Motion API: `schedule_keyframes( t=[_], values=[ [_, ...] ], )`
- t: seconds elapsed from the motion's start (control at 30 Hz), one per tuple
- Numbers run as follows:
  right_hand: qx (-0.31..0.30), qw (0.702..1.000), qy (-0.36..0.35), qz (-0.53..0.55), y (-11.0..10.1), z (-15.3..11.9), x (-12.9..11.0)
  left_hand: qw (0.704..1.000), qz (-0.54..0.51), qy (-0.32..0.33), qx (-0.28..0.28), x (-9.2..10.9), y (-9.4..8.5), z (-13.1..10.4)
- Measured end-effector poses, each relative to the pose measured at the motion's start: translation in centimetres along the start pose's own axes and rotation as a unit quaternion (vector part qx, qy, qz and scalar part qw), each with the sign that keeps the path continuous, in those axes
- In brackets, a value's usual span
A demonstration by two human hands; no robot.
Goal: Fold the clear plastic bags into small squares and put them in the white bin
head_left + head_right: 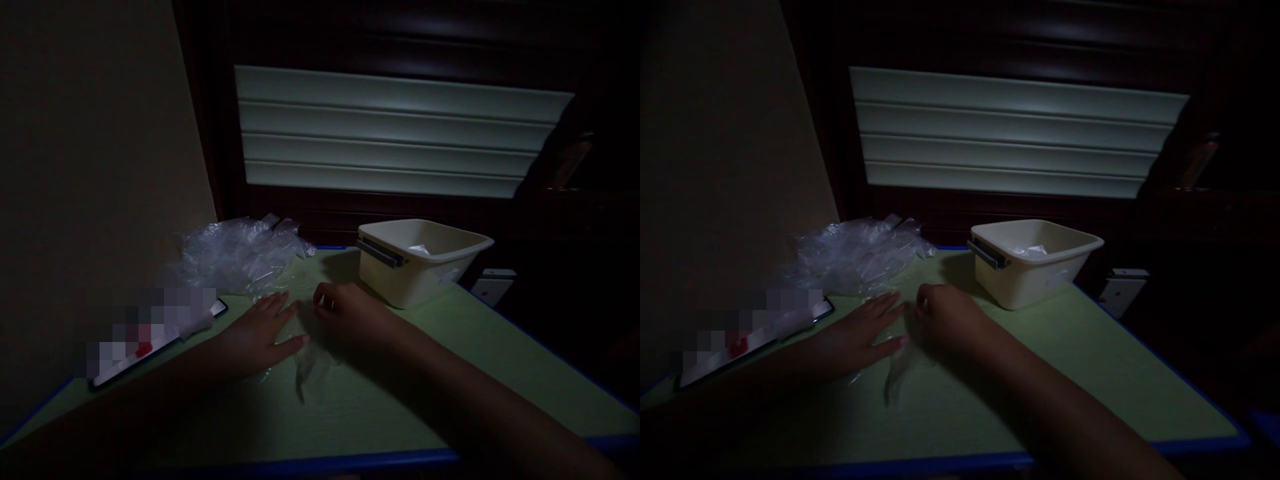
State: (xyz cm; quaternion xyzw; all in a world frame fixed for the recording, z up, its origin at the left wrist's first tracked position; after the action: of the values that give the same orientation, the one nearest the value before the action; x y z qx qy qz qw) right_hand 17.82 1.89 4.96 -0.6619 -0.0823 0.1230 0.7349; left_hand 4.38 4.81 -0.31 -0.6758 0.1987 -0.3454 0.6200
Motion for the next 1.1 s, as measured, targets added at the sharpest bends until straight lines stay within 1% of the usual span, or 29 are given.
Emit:
schedule_keyframes(
  t=[0.1,0.17,0.3,0.5,0.67,0.83,0.9,1.0,1.1],
  values=[
    [-0.052,0.997,-0.049,0.023,0.5,-0.6,0.3,1.0,0.003,-0.016,-0.002,-0.2,-0.1,0.0],
    [-0.065,0.995,-0.074,0.014,0.4,-0.9,0.5,1.0,0.004,-0.026,-0.002,-0.3,-0.2,0.1],
    [-0.069,0.992,-0.095,-0.035,0.3,-1.2,-0.1,0.999,0.007,-0.032,-0.002,-0.3,-0.2,0.3],
    [-0.061,0.988,-0.087,-0.11,0.6,-1.3,-0.9,0.999,0.003,-0.038,-0.003,-0.5,-0.1,0.3],
    [-0.023,0.984,-0.051,-0.168,0.2,-0.8,-0.9,0.999,-0.003,-0.043,-0.006,-0.3,-0.2,0.1],
    [0.024,0.976,-0.002,-0.215,-1.3,-0.3,0.2,0.999,-0.006,-0.037,-0.003,-0.1,-0.4,0.1],
    [0.042,0.973,0.028,-0.225,-2.0,-0.4,0.9,0.999,-0.007,-0.032,0.003,-0.2,-0.4,0.2],
    [0.074,0.965,0.097,-0.232,-3.0,-0.9,2.1,0.999,-0.009,-0.026,0.019,-0.3,-0.2,0.2],
    [0.135,0.953,0.143,-0.232,-4.1,-1.4,2.2,0.999,-0.011,-0.017,0.043,-0.1,-0.3,0.2]
  ],
)
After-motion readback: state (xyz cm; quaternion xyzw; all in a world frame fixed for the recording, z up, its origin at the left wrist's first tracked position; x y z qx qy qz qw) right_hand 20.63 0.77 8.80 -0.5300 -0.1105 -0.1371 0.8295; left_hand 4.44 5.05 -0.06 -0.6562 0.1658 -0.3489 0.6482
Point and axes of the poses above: each hand's wrist, its own z-axis towards the middle knuckle, its own y-axis out of the palm, x = y × z, the point moved 6 cm from there along z, towards the middle knuckle, and after that the axes turned 12 degrees about -z, right-handed, at the moved point
